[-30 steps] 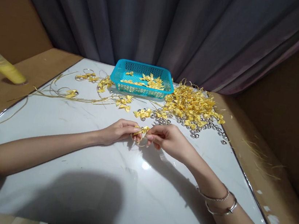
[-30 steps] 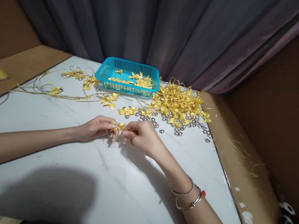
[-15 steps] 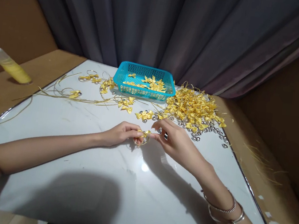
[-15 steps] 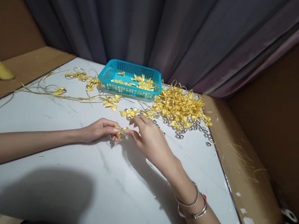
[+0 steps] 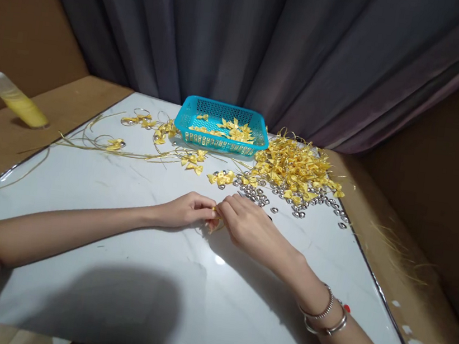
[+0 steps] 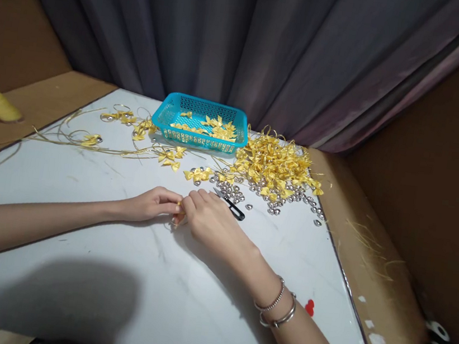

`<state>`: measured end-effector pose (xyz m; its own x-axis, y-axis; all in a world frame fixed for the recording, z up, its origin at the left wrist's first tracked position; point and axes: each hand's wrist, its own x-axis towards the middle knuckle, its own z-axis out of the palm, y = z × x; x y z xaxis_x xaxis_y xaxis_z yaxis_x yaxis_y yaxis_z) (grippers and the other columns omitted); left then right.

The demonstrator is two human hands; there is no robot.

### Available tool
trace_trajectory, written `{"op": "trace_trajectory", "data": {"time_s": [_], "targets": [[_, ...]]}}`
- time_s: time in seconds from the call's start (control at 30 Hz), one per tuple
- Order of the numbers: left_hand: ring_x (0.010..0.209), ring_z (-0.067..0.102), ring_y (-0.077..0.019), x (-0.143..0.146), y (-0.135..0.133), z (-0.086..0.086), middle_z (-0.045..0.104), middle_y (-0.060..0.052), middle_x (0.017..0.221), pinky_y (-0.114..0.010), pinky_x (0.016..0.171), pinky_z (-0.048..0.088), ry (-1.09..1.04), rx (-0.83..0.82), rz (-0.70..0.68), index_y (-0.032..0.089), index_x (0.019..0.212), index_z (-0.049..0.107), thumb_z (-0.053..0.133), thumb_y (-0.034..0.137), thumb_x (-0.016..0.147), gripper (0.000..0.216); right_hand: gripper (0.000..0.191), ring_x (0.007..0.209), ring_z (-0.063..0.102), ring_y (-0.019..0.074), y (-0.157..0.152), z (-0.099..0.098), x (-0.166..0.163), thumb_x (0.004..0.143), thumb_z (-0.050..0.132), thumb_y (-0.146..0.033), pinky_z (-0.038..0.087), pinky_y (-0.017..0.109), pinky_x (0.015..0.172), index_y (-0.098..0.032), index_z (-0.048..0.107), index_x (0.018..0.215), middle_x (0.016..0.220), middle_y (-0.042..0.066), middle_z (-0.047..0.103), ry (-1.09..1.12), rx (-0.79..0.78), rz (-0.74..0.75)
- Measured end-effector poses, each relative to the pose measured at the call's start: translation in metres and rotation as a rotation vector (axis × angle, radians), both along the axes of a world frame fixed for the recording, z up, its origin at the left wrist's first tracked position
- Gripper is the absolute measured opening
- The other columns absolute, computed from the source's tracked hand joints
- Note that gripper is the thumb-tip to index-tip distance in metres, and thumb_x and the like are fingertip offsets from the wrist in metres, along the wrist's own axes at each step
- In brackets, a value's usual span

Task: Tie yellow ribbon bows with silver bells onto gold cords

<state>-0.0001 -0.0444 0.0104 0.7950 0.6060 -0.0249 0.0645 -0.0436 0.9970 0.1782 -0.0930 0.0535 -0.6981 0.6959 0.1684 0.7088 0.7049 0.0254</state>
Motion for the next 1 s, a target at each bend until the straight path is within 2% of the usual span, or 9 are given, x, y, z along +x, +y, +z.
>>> {"op": "trace_trajectory", "data": {"time_s": [0.23,0.37,0.5,0.6,0.73,0.83,1.0], "targets": [[0.065,0.052,-0.0121,0.001,0.002,0.0,0.061,-0.002,0.066,-0.024,0.067,0.041,-0.043,-0.061,0.051,0.013,0.065,0.06,0.051,0.027,0.081,0.023,0.025,0.062,0.043,0.0166,0.004,-0.02,-0.003,0.091,0.035,-0.01,0.032,0.028,0.059,-0.012,0.055,0.076,0.069,0.007,0.056,0.176,0.188,-0.019],[0.065,0.052,-0.0123,0.001,0.003,-0.003,0.06,-0.003,0.065,-0.024,0.068,0.04,-0.062,-0.1,0.085,0.013,0.065,0.06,0.053,0.029,0.081,0.024,0.023,0.066,0.046,0.018,0.006,-0.034,-0.004,0.092,0.035,-0.013,0.035,0.028,0.063,-0.013,0.054,0.078,0.071,0.009,0.058,0.343,0.243,-0.07],[0.064,0.051,-0.0118,0.002,0.003,-0.005,0.06,-0.003,0.065,-0.024,0.068,0.04,-0.057,-0.104,0.091,0.012,0.065,0.06,0.054,0.029,0.081,0.024,0.02,0.066,0.049,0.0187,0.005,-0.037,-0.007,0.092,0.036,-0.015,0.036,0.029,0.062,-0.015,0.051,0.079,0.072,0.009,0.059,0.487,0.255,-0.112],[0.063,0.051,-0.0112,0.003,0.003,-0.005,0.061,-0.003,0.065,-0.024,0.067,0.04,-0.051,-0.121,0.087,0.011,0.065,0.061,0.054,0.029,0.081,0.025,0.02,0.067,0.05,0.0185,0.005,-0.031,-0.008,0.092,0.035,-0.014,0.039,0.03,0.065,-0.017,0.049,0.078,0.071,0.008,0.058,0.628,0.174,-0.149],[0.063,0.051,-0.0106,0.003,0.003,-0.004,0.061,-0.003,0.066,-0.024,0.067,0.041,-0.044,-0.143,0.082,0.011,0.068,0.061,0.054,0.03,0.082,0.025,0.02,0.074,0.053,0.0175,0.009,-0.022,-0.004,0.094,0.033,-0.018,0.041,0.029,0.069,-0.018,0.048,0.081,0.077,0.007,0.057,0.771,-0.068,-0.171],[0.064,0.052,-0.0107,0.002,0.003,-0.004,0.06,-0.002,0.067,-0.024,0.067,0.041,-0.044,-0.121,0.079,0.011,0.069,0.061,0.054,0.031,0.083,0.026,0.015,0.08,0.052,0.0178,0.012,-0.019,0.0,0.094,0.037,-0.023,0.042,0.03,0.072,-0.019,0.048,0.084,0.083,0.007,0.057,0.753,-0.199,-0.129],[0.065,0.053,-0.0109,0.002,0.003,-0.006,0.059,-0.002,0.067,-0.025,0.067,0.041,-0.052,-0.124,0.054,0.011,0.071,0.061,0.053,0.032,0.083,0.025,0.012,0.076,0.05,0.0175,0.014,-0.022,0.001,0.091,0.043,-0.024,0.041,0.029,0.068,-0.019,0.046,0.08,0.08,0.006,0.054,0.694,-0.24,-0.116]]}}
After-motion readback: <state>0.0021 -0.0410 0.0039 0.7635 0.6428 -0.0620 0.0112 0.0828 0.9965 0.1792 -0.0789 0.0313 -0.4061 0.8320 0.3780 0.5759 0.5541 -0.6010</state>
